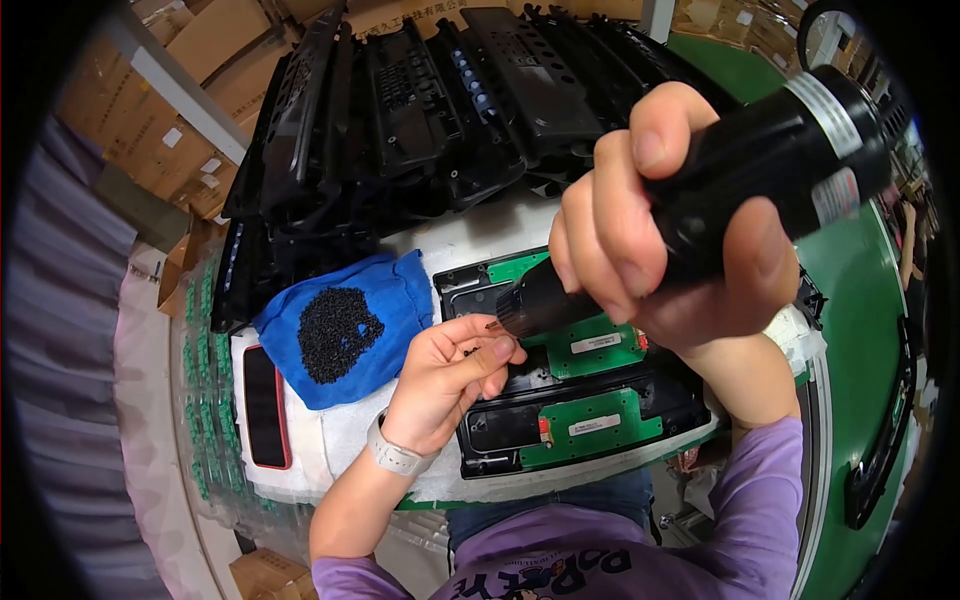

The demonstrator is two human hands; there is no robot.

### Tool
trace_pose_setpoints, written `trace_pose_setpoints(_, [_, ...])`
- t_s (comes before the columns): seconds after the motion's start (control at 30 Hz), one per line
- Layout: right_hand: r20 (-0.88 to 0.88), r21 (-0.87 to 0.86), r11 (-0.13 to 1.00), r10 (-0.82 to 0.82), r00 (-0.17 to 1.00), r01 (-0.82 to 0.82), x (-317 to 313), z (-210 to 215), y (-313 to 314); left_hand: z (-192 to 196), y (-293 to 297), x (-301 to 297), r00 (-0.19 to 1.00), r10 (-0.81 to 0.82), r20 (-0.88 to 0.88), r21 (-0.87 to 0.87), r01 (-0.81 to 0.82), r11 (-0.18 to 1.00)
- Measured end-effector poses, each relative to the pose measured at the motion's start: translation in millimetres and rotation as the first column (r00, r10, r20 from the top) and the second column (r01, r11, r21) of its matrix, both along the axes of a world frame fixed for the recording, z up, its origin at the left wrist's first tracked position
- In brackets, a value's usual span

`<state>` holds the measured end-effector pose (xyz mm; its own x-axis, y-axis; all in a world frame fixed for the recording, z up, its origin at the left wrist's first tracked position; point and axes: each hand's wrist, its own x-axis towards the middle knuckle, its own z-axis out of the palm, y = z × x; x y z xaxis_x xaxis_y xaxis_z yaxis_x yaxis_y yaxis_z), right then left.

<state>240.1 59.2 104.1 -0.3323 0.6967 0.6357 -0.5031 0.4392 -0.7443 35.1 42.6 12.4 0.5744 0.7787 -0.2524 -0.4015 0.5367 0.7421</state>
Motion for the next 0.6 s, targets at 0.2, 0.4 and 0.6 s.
trace_pose_setpoints(0.2, [-0.048, -0.115, 0.987, -0.12, 0.992, 0.114, 7, 5, 15, 8, 1, -4, 0.961, 0.05, -0.271, 0.142, -0.012, 0.99])
trace_pose_setpoints(0.4, [0.13, -0.165, 0.935, -0.294, 0.947, 0.314, -11, -12, 24, 4, 2, -2, 0.947, 0.069, -0.314, 0.199, -0.005, 0.98])
trace_pose_setpoints(0.6, [0.132, -0.166, 0.941, -0.275, 0.952, 0.295, -15, -21, 26, 5, 3, -3, 0.944, 0.071, -0.323, 0.246, 0.011, 0.969])
